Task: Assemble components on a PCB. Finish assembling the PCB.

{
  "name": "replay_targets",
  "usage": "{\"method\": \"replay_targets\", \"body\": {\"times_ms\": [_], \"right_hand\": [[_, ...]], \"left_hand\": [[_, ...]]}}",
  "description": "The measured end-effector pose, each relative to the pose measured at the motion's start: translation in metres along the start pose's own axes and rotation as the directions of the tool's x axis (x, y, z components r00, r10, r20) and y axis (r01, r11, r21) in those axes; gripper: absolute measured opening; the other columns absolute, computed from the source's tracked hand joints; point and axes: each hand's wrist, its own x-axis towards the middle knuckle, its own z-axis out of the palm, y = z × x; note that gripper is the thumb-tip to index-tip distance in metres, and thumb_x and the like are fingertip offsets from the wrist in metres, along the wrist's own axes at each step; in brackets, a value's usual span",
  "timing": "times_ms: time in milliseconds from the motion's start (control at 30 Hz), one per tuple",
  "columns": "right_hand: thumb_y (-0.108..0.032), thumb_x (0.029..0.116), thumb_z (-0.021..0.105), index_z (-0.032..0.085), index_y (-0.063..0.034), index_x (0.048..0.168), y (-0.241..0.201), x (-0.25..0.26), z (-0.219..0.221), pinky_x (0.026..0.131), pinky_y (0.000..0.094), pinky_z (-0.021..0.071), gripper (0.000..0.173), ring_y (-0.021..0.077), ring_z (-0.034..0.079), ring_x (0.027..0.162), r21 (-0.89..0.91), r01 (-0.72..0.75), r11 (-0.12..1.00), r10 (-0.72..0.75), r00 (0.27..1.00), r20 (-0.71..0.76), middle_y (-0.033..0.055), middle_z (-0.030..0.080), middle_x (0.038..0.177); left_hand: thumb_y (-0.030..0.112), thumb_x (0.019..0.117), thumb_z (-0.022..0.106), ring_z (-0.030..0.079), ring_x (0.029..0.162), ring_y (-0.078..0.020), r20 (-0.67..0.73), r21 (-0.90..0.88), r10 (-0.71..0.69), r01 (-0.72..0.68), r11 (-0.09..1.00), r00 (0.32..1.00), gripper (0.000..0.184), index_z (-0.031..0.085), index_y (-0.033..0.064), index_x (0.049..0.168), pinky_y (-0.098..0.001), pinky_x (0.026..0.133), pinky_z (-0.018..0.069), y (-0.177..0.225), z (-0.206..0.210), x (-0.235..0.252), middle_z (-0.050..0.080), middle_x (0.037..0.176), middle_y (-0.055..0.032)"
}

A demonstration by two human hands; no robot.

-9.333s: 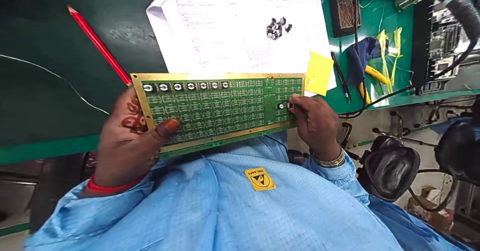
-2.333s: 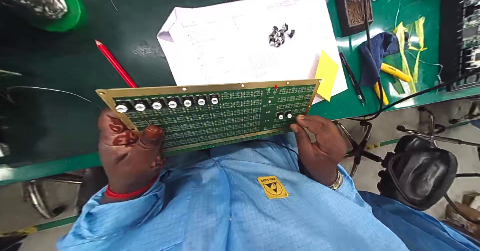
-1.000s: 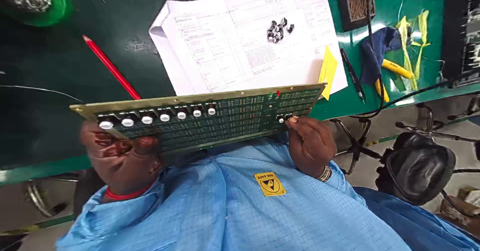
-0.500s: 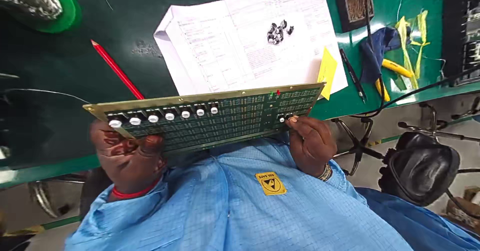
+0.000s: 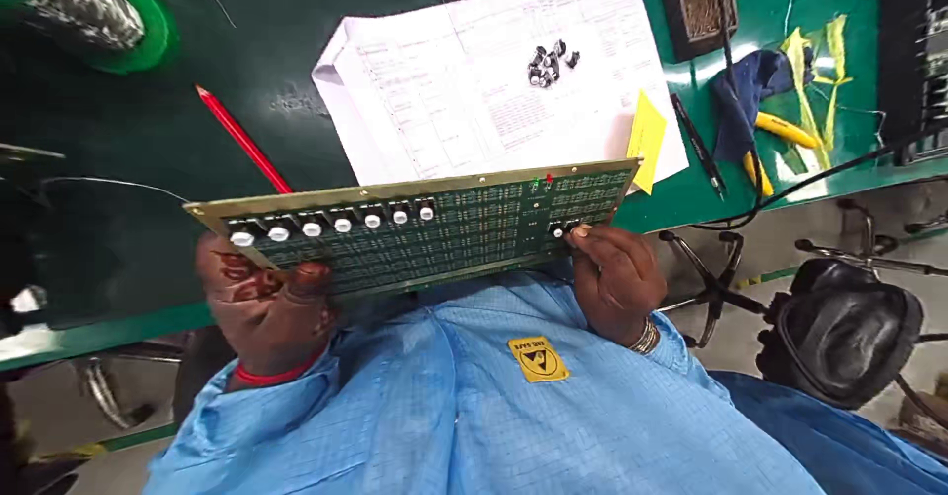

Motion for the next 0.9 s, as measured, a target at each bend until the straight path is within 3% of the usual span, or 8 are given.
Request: {"method": "replay_targets", "body": {"times_ms": [900], "right_hand": [[-0.007,0.0941,0.068,0.077,-0.0049,0.092,-0.0009,0.0003,0.0,0.081,0.027,0.0567,0.009,0.0171,0.07,0.089,-0.008,0.002,1.0,-0.002,1.0,-0.001,0.0108,0.074,0.091]], "left_hand": [[0.024,0.096,0.07,0.065,0.113,-0.0017,0.004,0.017,0.014,-0.014,1.0,1.0,0.042,0.051,0.0265,0.133,-0.0246,0.1,0.054,0.0012,0.0017,0.0002,0.068,0.123,0.0174]]}}
